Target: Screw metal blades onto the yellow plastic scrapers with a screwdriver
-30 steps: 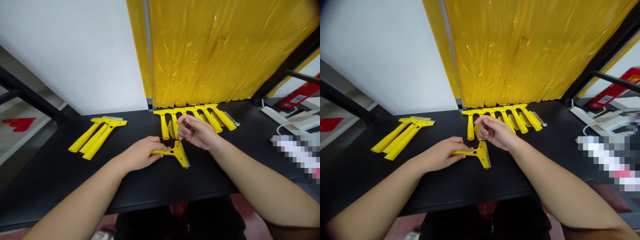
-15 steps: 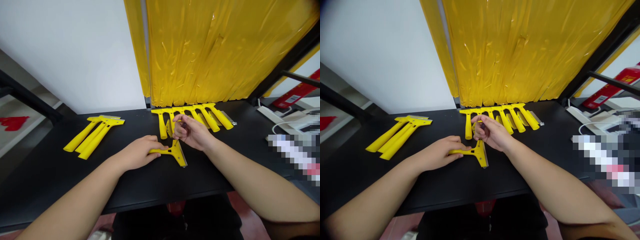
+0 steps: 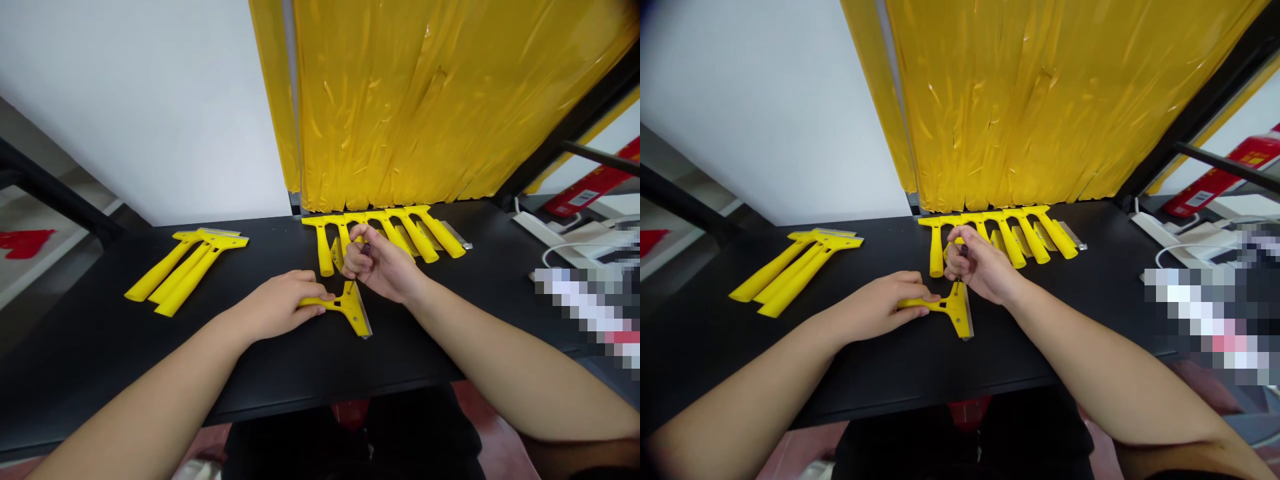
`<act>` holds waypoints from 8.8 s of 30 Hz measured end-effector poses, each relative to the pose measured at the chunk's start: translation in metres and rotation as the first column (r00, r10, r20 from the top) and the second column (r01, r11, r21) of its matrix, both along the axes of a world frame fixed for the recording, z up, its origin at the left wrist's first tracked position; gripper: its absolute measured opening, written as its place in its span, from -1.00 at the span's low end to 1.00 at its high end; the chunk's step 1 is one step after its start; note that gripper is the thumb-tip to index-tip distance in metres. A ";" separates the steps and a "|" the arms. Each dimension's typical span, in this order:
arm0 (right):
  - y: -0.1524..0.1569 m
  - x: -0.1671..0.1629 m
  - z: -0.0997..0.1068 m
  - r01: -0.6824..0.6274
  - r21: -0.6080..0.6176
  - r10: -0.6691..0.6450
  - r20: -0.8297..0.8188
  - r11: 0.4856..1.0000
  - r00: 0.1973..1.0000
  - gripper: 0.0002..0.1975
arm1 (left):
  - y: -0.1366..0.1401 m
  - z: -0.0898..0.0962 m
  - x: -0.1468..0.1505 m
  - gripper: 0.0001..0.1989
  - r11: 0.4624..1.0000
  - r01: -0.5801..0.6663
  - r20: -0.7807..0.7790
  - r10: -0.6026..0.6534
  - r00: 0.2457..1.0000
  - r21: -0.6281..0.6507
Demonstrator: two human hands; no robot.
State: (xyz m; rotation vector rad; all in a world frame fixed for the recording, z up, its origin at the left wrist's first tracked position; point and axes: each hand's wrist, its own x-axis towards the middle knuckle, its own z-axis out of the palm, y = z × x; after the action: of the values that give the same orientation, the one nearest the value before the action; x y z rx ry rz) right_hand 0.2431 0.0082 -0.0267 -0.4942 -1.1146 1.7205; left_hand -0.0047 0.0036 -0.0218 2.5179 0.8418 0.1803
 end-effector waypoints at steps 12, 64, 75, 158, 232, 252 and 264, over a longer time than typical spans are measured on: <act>0.000 0.003 -0.003 -0.098 0.022 0.099 -0.018 0.995 0.995 -0.66 | -0.001 -0.002 0.003 -0.70 0.997 -0.068 0.022 0.069 0.997 -0.041; 0.000 0.001 -0.001 -0.008 0.005 0.008 0.068 1.000 0.998 -0.61 | 0.002 -0.002 0.002 -0.76 0.995 -0.048 0.027 0.051 0.998 -0.090; -0.005 0.002 0.003 -0.081 0.088 0.075 0.073 0.993 0.995 -0.64 | 0.003 -0.004 0.002 -0.79 0.994 -0.046 0.040 0.050 0.998 -0.098; -0.032 0.029 0.001 0.030 0.774 -0.420 0.310 0.632 0.853 -0.62 | 0.003 0.000 0.004 -0.80 0.992 -0.058 0.003 0.059 0.998 -0.115; -0.028 0.018 -0.002 -0.243 0.152 0.235 0.068 0.958 0.970 -0.62 | 0.004 0.001 0.005 -0.78 0.990 -0.070 0.003 0.070 0.998 -0.119; -0.033 0.014 0.002 -0.233 0.019 0.234 -0.052 0.972 0.971 -0.70 | 0.004 0.000 0.005 -0.78 0.993 -0.046 0.004 0.046 0.999 -0.112; -0.036 0.012 0.003 -0.197 0.008 0.197 -0.078 0.980 0.977 -0.79 | 0.005 -0.001 0.004 -0.79 0.992 -0.056 0.010 0.058 0.998 -0.112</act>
State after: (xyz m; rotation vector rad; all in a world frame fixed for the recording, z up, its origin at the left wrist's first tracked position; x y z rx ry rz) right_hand 0.2553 -0.0275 -0.0238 -0.3207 -1.1379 1.8943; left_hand -0.0007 0.0082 -0.0226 2.3881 0.8942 0.1643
